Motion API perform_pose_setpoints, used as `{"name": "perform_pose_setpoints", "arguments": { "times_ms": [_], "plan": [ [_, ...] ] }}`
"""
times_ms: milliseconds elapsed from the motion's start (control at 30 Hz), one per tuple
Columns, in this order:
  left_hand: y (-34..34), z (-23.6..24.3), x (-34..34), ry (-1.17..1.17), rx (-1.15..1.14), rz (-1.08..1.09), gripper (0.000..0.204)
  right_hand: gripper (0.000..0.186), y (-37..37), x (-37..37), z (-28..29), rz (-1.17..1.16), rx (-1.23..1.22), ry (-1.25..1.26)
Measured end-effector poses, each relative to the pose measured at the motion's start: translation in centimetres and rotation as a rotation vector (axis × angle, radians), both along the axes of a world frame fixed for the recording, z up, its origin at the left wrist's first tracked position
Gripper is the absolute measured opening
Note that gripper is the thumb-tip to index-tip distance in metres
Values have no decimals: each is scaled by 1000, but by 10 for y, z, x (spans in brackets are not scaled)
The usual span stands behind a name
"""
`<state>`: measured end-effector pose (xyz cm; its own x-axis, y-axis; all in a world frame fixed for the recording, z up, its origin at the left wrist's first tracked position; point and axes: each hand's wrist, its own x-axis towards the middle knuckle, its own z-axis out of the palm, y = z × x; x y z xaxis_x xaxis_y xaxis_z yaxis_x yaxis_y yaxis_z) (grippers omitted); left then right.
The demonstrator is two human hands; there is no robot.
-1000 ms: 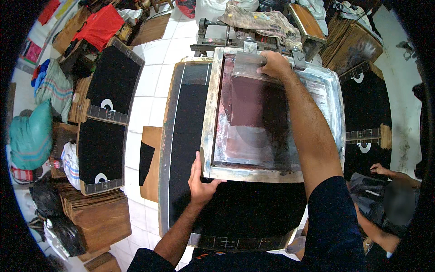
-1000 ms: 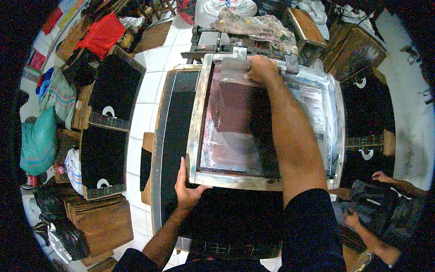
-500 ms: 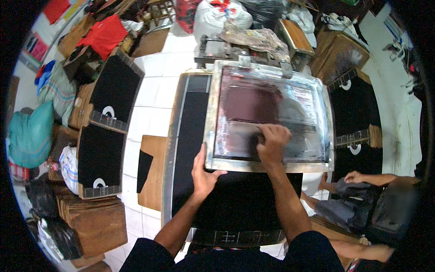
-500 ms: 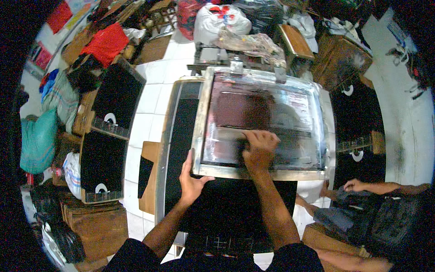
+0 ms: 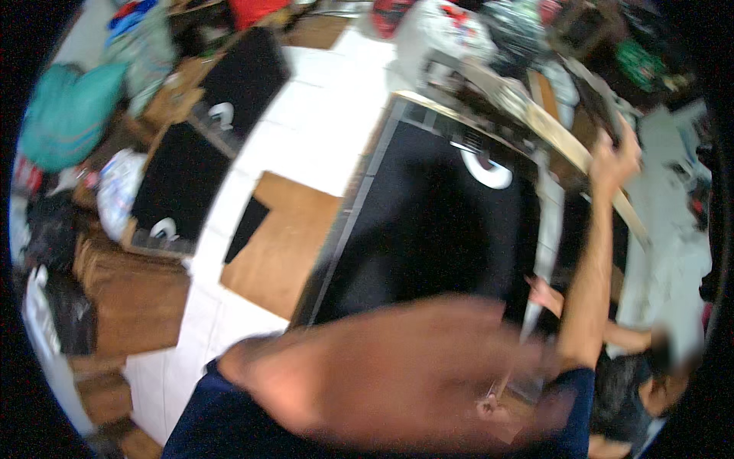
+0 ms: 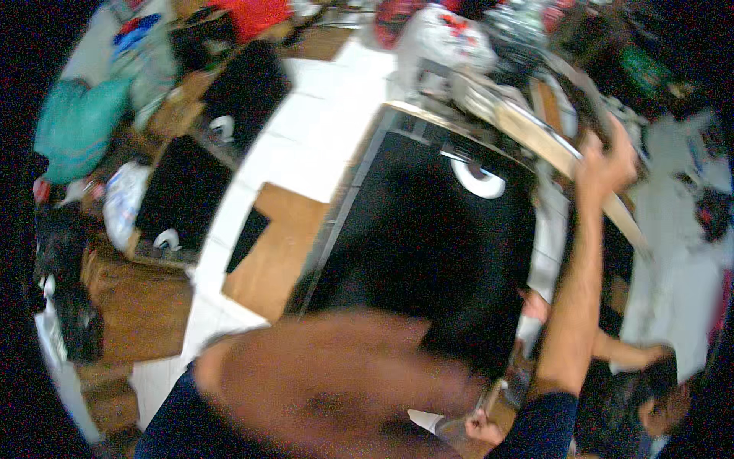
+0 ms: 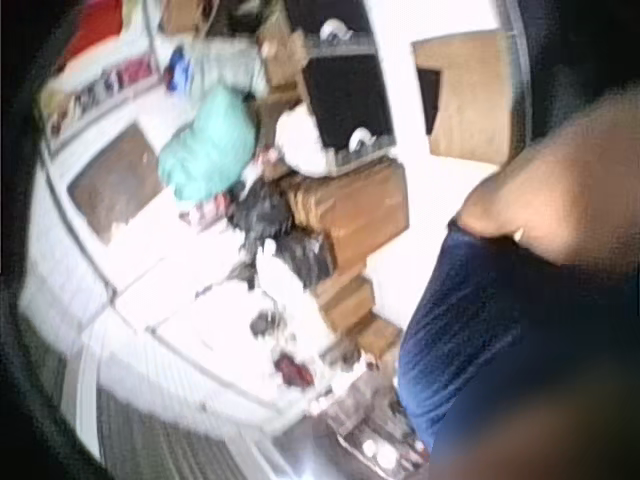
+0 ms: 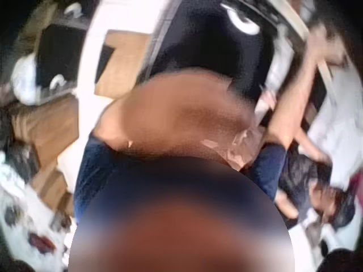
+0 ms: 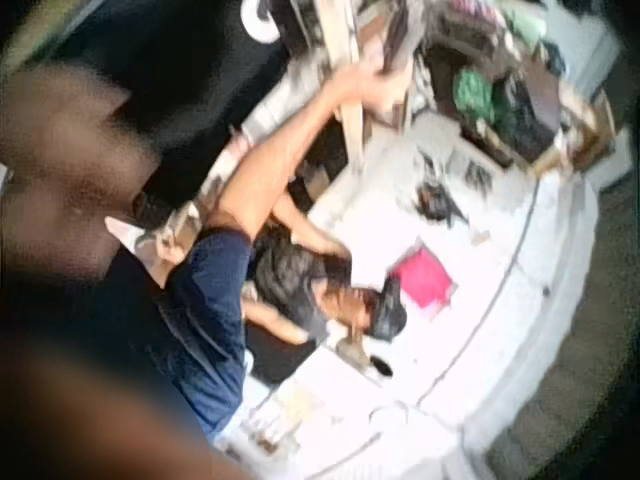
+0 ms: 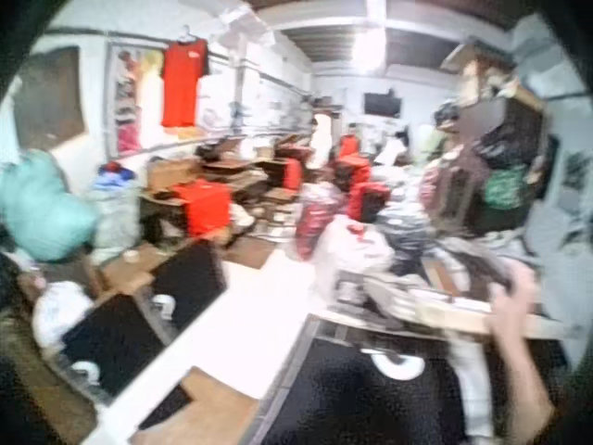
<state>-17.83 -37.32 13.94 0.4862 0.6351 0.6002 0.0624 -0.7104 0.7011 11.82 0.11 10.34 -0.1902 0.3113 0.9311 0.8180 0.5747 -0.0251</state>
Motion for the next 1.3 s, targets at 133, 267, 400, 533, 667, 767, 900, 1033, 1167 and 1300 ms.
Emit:
{"name": "perform_pose_setpoints", "arguments": {
  "times_ms": [133,267,400,533,667,767,900,1033,1167,1300],
  "plan": [
    [-31,27,42,-415,270,250,27,40,36,-14,31,-124,-56,68],
    [-27,11,37,-654,182,56,27,42,53,-17,36,-76,-8,42],
    [5,-50,-8,-531,-291,166,26,35,44,-19,31,-42,18,47],
    [109,-109,20,-368,-746,391,41,36,16,-28,20,54,38,55],
    [164,-119,77,-599,-883,358,70,34,-23,-22,-18,86,-8,48],
    [180,-124,114,-884,-837,380,105,38,-64,-14,-67,129,-142,43],
    [159,-181,131,-1018,-1074,607,114,47,-150,0,-167,106,-191,26],
    [140,-273,140,-1051,-1251,786,117,56,-211,22,-259,187,-563,-33],
    [145,-332,149,-1062,-1336,966,121,51,-213,39,-301,235,-689,-193],
    [145,-358,156,-969,-1358,913,112,51,-222,84,-323,352,-827,-72]
  ]
}}
